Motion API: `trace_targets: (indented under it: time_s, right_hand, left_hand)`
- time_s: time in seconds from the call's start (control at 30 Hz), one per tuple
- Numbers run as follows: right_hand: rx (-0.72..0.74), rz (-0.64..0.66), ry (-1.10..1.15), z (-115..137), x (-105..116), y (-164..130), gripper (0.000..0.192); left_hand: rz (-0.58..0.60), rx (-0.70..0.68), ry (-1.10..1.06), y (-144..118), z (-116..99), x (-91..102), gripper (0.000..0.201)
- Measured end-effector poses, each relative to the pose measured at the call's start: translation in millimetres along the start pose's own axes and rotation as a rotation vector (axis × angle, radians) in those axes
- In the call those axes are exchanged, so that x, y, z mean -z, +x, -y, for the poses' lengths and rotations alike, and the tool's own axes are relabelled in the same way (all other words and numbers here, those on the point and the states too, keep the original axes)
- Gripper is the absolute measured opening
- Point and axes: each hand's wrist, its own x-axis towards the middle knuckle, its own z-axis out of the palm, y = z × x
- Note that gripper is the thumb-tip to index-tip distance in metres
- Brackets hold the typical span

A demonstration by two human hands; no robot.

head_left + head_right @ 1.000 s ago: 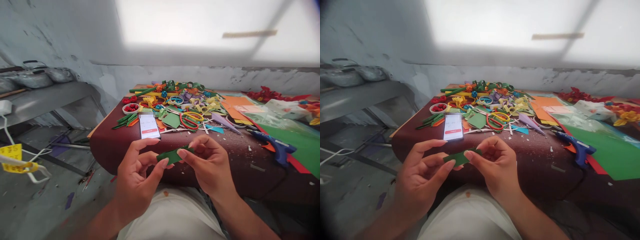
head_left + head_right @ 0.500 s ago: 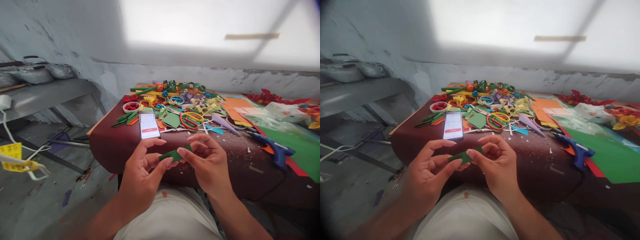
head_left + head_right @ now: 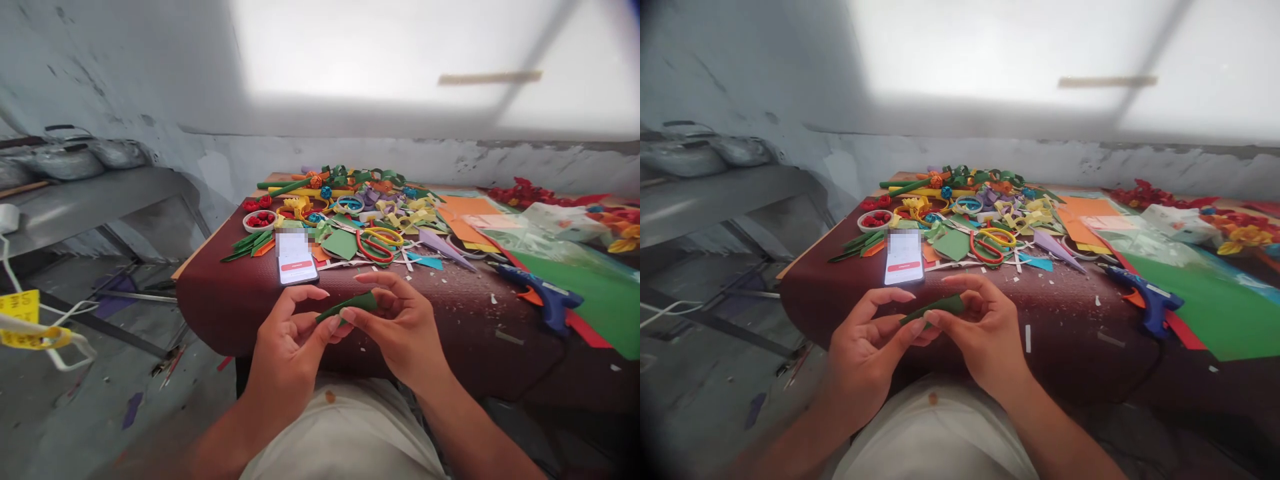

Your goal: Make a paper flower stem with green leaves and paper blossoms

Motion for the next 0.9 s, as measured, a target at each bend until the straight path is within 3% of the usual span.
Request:
trace_targets:
  time_s: [0.13, 0.3, 0.37, 0.43, 0.53, 0.6, 0.67, 0.77, 0.9]
  right_hand:
    - [0.047, -0.084, -0.121, 0, 14, 10, 0.045]
    - [0.364, -0.361, -0.267, 7, 41, 21, 0.023]
    - [0.404, -0.296, -0.327, 8, 45, 17, 0.019]
    - [0.350, -0.104, -0.380, 8, 43, 10, 0.019]
    - [0.266, 0.142, -0.410, 5, 36, 0, 0.015]
    - [0.317, 0.239, -0.422, 2, 34, -2, 0.009]
    - [0.484, 0.236, -0.463, -2, 34, -2, 0.006]
    - [0.771, 0.117, -0.564, -7, 36, -1, 0.026]
    - [0.841, 0.173, -0.577, -8, 33, -4, 0.042]
  left_hand:
    - [-0.015, 0.048, 0.015, 0, 0, -2.7, 0.029]
    - [-0.143, 0.091, 0.063, -4, -8, -7.1, 0.029]
    - [-0.166, 0.063, 0.094, -6, -9, -6.8, 0.028]
    - [-0.154, 0.005, 0.143, -6, -8, -3.9, 0.025]
    - [-0.073, -0.150, 0.279, -4, -4, 4.8, 0.016]
    - [-0.008, -0.245, 0.388, -2, -2, 11.4, 0.013]
    - [-0.003, -0.355, 0.492, -1, 0, 16.5, 0.026]
    - [-0.010, -0.607, 0.642, 0, 1, 19.1, 0.055]
    - [0.170, -0.811, 0.633, 1, -5, 14.5, 0.042]
